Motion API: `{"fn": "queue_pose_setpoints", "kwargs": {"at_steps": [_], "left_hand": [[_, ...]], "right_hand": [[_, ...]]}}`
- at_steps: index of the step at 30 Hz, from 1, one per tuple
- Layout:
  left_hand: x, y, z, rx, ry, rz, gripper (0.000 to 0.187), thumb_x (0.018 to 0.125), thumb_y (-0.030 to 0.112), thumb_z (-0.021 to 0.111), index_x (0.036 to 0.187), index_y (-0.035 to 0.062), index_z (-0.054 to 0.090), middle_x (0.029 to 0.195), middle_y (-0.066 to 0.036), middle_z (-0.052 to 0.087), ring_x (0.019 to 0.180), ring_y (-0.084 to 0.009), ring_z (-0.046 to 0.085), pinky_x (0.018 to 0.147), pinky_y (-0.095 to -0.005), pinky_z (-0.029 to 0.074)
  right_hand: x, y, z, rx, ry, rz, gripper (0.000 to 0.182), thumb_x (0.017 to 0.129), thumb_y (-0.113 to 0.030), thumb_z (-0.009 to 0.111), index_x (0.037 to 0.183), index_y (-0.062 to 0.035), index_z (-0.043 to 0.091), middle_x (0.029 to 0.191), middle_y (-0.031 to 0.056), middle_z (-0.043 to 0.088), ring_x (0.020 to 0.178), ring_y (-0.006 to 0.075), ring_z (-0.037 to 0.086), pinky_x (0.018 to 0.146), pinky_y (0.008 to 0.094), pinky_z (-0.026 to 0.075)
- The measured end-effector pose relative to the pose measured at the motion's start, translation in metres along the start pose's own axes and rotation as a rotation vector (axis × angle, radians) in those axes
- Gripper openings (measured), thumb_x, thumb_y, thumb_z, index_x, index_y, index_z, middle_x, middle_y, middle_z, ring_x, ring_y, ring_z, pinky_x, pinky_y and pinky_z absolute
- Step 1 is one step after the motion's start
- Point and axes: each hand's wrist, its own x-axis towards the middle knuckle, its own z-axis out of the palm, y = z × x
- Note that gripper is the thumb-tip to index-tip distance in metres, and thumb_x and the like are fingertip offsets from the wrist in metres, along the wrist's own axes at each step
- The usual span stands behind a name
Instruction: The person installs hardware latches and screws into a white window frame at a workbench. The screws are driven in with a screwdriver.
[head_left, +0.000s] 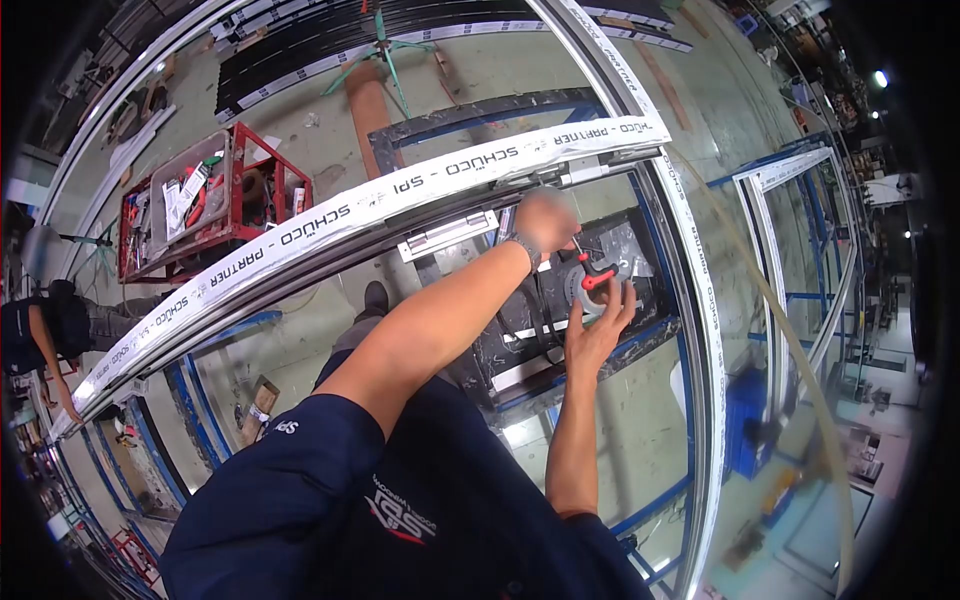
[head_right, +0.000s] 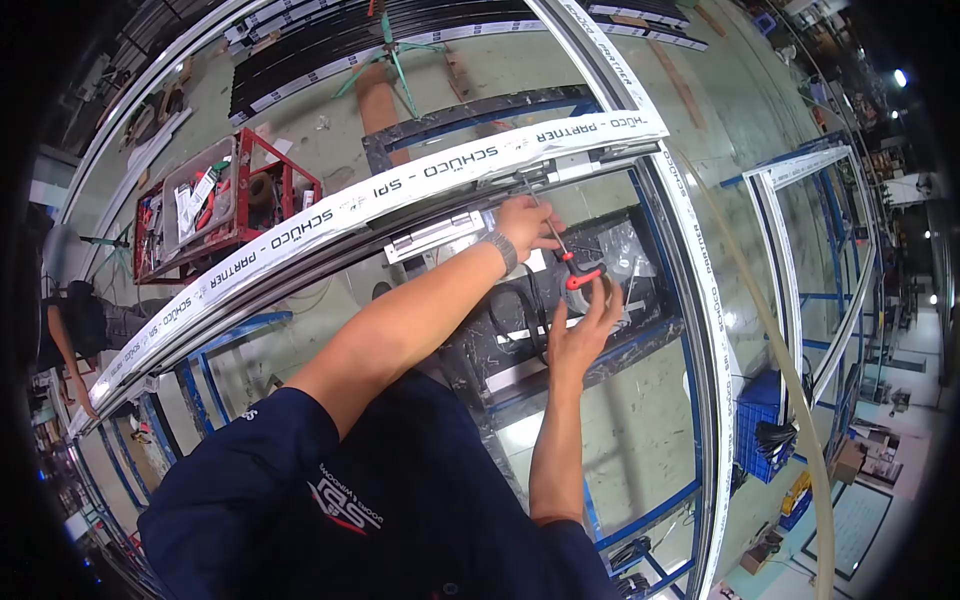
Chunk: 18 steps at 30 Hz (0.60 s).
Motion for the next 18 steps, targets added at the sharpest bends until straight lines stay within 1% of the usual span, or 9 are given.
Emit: {"fn": "queue_pose_setpoints", "kwargs": {"at_steps": [3, 4, 5, 6, 8, 12, 13, 15, 18], "left_hand": [[0.006, -0.006, -0.004, 0.122, 0.057, -0.022, 0.018, 0.092, 0.009, 0.054, 0.102, -0.0055, 0.052, 0.095, -0.019, 0.064, 0.087, -0.0315, 0.068, 0.063, -0.0471, 0.060], [0.010, -0.010, -0.010, 0.091, 0.023, -0.038, 0.018, 0.090, 0.006, 0.056, 0.103, -0.0056, 0.054, 0.095, -0.018, 0.065, 0.086, -0.0308, 0.069, 0.062, -0.0485, 0.060], [0.038, -0.034, -0.030, -0.120, -0.143, -0.075, 0.020, 0.088, 0.007, 0.056, 0.104, -0.0041, 0.053, 0.086, -0.018, 0.065, 0.080, -0.0317, 0.070, 0.056, -0.0486, 0.059], [0.029, -0.027, -0.028, -0.078, -0.107, -0.053, 0.020, 0.087, 0.006, 0.057, 0.104, -0.0039, 0.054, 0.086, -0.020, 0.065, 0.077, -0.0344, 0.070, 0.055, -0.0510, 0.059], [0.018, -0.018, -0.012, -0.020, 0.025, -0.042, 0.014, 0.088, 0.006, 0.057, 0.097, -0.0033, 0.057, 0.083, -0.020, 0.065, 0.070, -0.0321, 0.070, 0.047, -0.0484, 0.057], [0.032, -0.027, -0.004, -0.059, 0.047, -0.016, 0.008, 0.085, 0.006, 0.057, 0.089, -0.0018, 0.057, 0.076, -0.016, 0.065, 0.066, -0.0284, 0.070, 0.046, -0.0469, 0.056], [0.024, -0.017, -0.007, -0.014, 0.006, -0.045, 0.018, 0.088, 0.012, 0.061, 0.094, -0.0050, 0.058, 0.079, -0.017, 0.065, 0.070, -0.0269, 0.069, 0.055, -0.0440, 0.059], [-0.006, 0.030, -0.017, 0.616, -0.248, -0.107, 0.029, 0.088, 0.018, 0.064, 0.102, -0.0073, 0.060, 0.077, -0.017, 0.067, 0.065, -0.0236, 0.070, 0.056, -0.0383, 0.059], [-0.102, 0.141, -0.063, 0.807, -0.536, 0.098, 0.039, 0.089, 0.025, 0.065, 0.110, -0.0082, 0.060, 0.080, -0.016, 0.070, 0.062, -0.0203, 0.069, 0.056, -0.0306, 0.058]], "right_hand": [[-0.005, 0.037, 0.019, 0.116, -0.112, -0.018, 0.022, 0.086, -0.008, 0.067, 0.106, 0.0022, 0.063, 0.102, 0.0139, 0.064, 0.091, 0.0252, 0.063, 0.084, 0.0358, 0.050], [-0.003, 0.041, 0.019, 0.241, -0.225, 0.225, 0.016, 0.090, -0.012, 0.064, 0.092, 0.0038, 0.065, 0.101, 0.0121, 0.064, 0.089, 0.0255, 0.063, 0.081, 0.0351, 0.049], [-0.003, 0.046, 0.023, 0.380, -0.263, 0.378, 0.017, 0.092, -0.013, 0.063, 0.095, 0.0039, 0.064, 0.095, 0.0126, 0.064, 0.082, 0.0234, 0.063, 0.078, 0.0342, 0.050], [-0.002, 0.044, 0.025, 0.481, -0.264, 0.300, 0.017, 0.091, -0.011, 0.064, 0.099, 0.0032, 0.063, 0.101, 0.0131, 0.063, 0.084, 0.0224, 0.063, 0.078, 0.0347, 0.050], [-0.003, 0.040, 0.021, 0.219, -0.270, -0.069, 0.034, 0.083, -0.008, 0.071, 0.114, 0.0003, 0.059, 0.124, 0.0187, 0.052, 0.109, 0.0325, 0.057, 0.091, 0.0389, 0.048], [0.002, 0.036, 0.022, 0.108, -0.235, -0.074, 0.035, 0.088, -0.004, 0.062, 0.122, 0.0001, 0.056, 0.130, 0.0195, 0.051, 0.115, 0.0358, 0.053, 0.093, 0.0392, 0.045], [0.004, 0.035, 0.023, 0.107, -0.208, -0.063, 0.034, 0.089, -0.004, 0.060, 0.122, 0.0000, 0.056, 0.130, 0.0190, 0.052, 0.114, 0.0349, 0.054, 0.092, 0.0387, 0.046], [0.005, 0.032, 0.024, 0.139, -0.221, -0.002, 0.035, 0.089, -0.003, 0.060, 0.124, -0.0001, 0.056, 0.129, 0.0186, 0.053, 0.114, 0.0339, 0.055, 0.090, 0.0379, 0.047], [-0.002, 0.030, 0.029, 0.083, -0.257, -0.037, 0.038, 0.088, -0.001, 0.060, 0.126, -0.0009, 0.056, 0.131, 0.0182, 0.052, 0.118, 0.0346, 0.053, 0.094, 0.0393, 0.046]]}}
